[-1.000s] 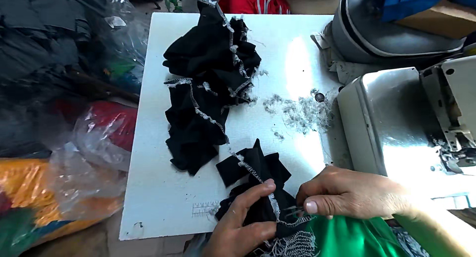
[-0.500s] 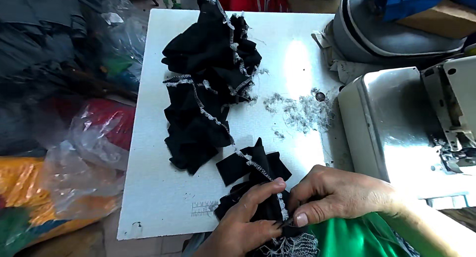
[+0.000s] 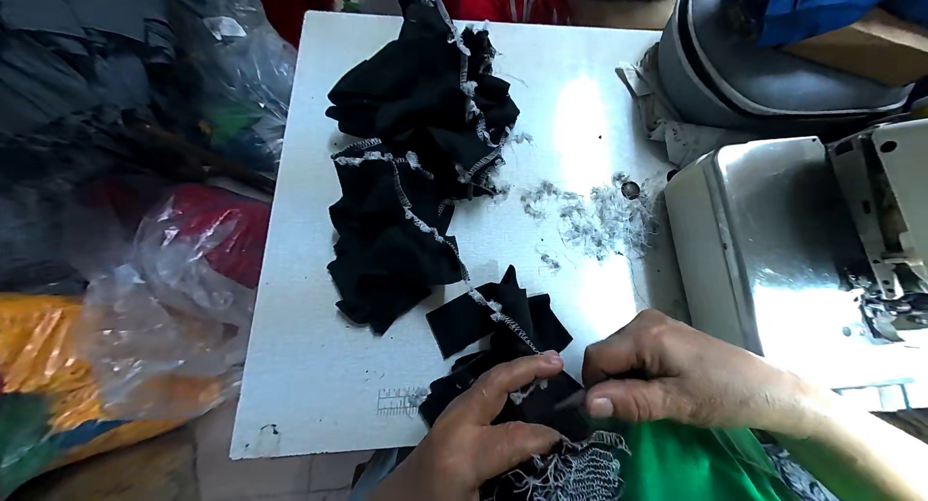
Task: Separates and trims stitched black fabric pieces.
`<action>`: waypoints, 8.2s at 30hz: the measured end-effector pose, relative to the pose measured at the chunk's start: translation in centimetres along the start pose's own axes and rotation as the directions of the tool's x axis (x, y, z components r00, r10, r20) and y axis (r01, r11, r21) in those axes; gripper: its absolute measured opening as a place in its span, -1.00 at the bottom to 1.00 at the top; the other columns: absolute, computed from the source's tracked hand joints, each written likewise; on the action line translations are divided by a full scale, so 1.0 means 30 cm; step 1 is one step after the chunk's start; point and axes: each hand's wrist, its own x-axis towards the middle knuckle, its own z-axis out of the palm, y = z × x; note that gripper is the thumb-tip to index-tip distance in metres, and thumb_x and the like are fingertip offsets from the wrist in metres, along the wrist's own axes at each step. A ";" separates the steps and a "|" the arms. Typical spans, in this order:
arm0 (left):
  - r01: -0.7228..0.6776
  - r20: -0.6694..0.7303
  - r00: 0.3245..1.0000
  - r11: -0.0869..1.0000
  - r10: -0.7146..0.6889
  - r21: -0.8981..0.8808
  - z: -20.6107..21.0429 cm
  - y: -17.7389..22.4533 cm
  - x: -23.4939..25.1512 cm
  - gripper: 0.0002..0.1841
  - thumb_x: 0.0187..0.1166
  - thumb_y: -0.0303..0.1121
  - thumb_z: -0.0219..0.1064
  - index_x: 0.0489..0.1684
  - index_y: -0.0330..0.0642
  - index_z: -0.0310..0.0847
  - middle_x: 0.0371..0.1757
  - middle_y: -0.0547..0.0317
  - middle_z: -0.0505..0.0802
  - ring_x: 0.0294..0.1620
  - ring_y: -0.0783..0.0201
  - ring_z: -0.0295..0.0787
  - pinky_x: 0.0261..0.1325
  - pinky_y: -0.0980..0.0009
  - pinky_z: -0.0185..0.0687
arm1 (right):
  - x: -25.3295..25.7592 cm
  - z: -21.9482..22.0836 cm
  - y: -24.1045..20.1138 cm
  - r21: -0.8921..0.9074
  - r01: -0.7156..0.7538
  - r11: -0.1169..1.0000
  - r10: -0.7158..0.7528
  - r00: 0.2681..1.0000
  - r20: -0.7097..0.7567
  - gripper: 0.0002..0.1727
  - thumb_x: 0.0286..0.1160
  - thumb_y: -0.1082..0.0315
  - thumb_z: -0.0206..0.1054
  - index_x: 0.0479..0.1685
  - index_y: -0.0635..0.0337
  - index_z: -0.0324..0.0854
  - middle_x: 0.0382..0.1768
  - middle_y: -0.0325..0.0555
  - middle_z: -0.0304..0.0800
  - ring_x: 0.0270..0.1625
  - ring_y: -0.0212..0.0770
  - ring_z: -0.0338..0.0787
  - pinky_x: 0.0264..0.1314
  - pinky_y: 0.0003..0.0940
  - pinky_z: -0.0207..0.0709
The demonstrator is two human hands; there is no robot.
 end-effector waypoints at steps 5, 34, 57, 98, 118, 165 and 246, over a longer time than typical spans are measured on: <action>-0.018 0.009 1.000 1.000 0.018 0.006 0.002 -0.003 0.003 -0.70 0.73 -0.07 0.21 -0.01 -0.11 0.66 0.61 0.12 0.50 0.70 0.48 0.27 0.69 0.55 0.25 | 0.011 -0.010 0.000 -0.013 -0.016 1.000 0.011 0.965 -0.262 -0.59 0.70 -0.01 0.20 -0.36 0.09 0.71 -0.69 -0.55 0.42 -0.62 -0.81 0.32 -0.58 -0.87 0.15; 0.050 -0.117 0.992 0.998 -0.055 -0.048 -0.058 0.052 0.026 -0.63 0.76 -0.01 0.17 0.24 -0.06 0.60 0.18 0.42 0.76 0.29 0.74 0.59 0.36 0.75 0.46 | 0.058 0.028 -0.070 0.110 -0.164 0.980 0.180 0.971 -0.159 -0.82 0.60 0.40 0.28 -0.01 0.23 0.77 -0.38 -0.37 0.70 -0.37 -0.72 0.53 -0.30 -0.79 0.38; 0.115 -0.048 0.991 0.984 -0.122 -0.134 -0.014 -0.017 0.055 -0.53 0.55 0.12 0.36 0.29 0.08 0.66 0.31 0.67 0.77 0.39 0.84 0.53 0.45 0.72 0.46 | -0.008 0.019 -0.070 -0.161 0.026 0.987 -0.052 0.986 -0.160 -0.66 0.46 0.52 0.22 0.15 0.21 0.76 -0.26 -0.17 0.75 -0.25 -0.47 0.65 -0.21 -0.65 0.49; 0.235 -0.145 0.957 0.965 -0.251 -0.117 -0.041 -0.026 0.038 -0.54 0.42 0.15 0.47 0.30 0.38 0.71 0.40 0.78 0.63 0.44 0.77 0.47 0.47 0.72 0.45 | -0.079 0.086 -0.025 0.662 -0.064 0.747 0.538 0.642 -0.545 -0.56 0.82 -0.07 -0.06 0.05 -0.04 0.68 -0.64 -0.56 0.49 -0.69 -0.71 0.33 -0.66 -0.82 0.18; 0.135 -0.380 0.861 0.872 -0.338 -0.471 -0.038 0.008 -0.074 -0.58 0.49 -0.05 0.43 0.37 0.42 0.70 0.28 0.82 0.82 0.29 0.83 0.67 0.38 0.75 0.54 | 0.059 0.141 0.168 -0.237 -0.437 0.868 0.351 0.876 -0.331 -0.76 0.50 0.32 0.44 0.04 0.22 0.79 -0.18 0.05 0.79 -0.15 -0.03 0.81 -0.06 -0.04 0.68; -0.002 0.008 1.000 1.000 0.002 0.002 -0.009 0.007 -0.009 -0.82 0.70 -0.20 0.27 0.04 -0.04 0.64 0.73 0.25 0.40 0.76 0.49 0.20 0.74 0.48 0.27 | 0.034 0.013 -0.002 0.075 -0.005 0.997 -0.009 0.983 0.184 -0.53 0.79 0.09 0.13 -0.30 0.30 0.73 -0.59 -0.32 0.54 -0.52 -0.64 0.44 -0.49 -0.69 0.21; 0.224 -0.150 0.945 0.911 -0.290 -0.348 -0.056 0.035 0.073 -0.52 0.50 0.08 0.38 0.45 0.45 0.64 0.34 0.92 0.76 0.33 0.87 0.61 0.41 0.77 0.52 | -0.142 0.086 -0.047 0.635 -0.313 0.706 0.398 0.917 0.010 -0.45 0.81 -0.19 -0.16 0.12 -0.02 0.61 -0.53 -0.57 0.53 -0.57 -0.69 0.46 -0.54 -0.78 0.33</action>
